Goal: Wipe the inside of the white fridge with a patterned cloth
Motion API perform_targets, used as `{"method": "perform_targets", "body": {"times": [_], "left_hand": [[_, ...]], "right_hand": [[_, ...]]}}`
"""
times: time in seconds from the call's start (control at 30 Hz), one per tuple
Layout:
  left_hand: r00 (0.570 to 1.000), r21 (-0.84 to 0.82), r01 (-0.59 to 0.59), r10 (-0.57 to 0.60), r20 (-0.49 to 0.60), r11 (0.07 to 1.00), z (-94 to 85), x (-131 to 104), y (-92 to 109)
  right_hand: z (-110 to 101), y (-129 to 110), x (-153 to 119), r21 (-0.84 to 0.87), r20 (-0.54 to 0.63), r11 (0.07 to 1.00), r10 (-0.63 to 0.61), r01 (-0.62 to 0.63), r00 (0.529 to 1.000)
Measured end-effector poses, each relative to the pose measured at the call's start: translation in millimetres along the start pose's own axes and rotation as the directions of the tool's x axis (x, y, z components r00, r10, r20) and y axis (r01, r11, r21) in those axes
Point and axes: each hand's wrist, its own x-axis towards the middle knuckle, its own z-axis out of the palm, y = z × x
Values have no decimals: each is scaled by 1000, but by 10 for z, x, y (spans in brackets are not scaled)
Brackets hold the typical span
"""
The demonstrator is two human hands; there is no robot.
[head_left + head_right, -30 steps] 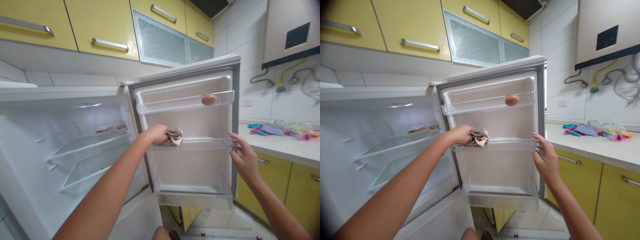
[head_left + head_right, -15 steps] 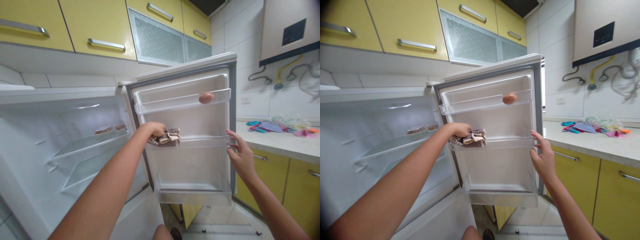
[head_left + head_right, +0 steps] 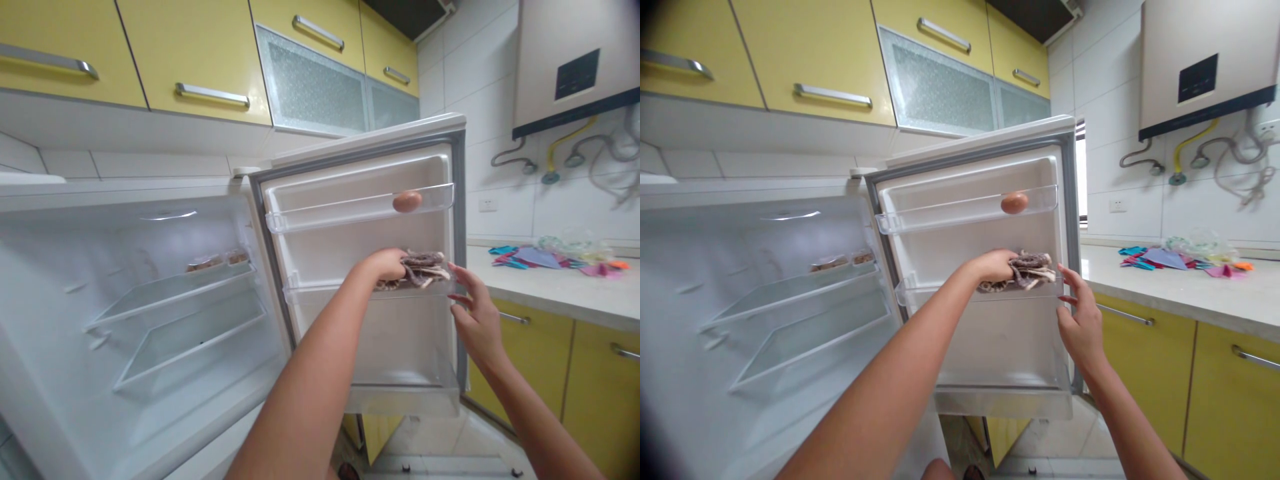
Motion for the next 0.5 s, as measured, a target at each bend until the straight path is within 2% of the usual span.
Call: {"method": "perform_targets", "body": {"times": [0.1,0.2,0.33,0.5], "left_hand": [[996,-129,-93,94,1,987,83,141,86],[993,-218,-117,121,9,969,79,177,83],[997,-303,-50,67,46,952,-17,160,104],[998,-297,8,11,62,955,-126,127,233]], "right_hand": [[19,13,3,-4,-19,1000,-6,6,1000],[31,11,5,-79,-26,997,-19,16,999],[34,15,-19,-191,-34,979,-81,73,996],[12,32,-51,-267,-30,960,-100,88,995]]}}
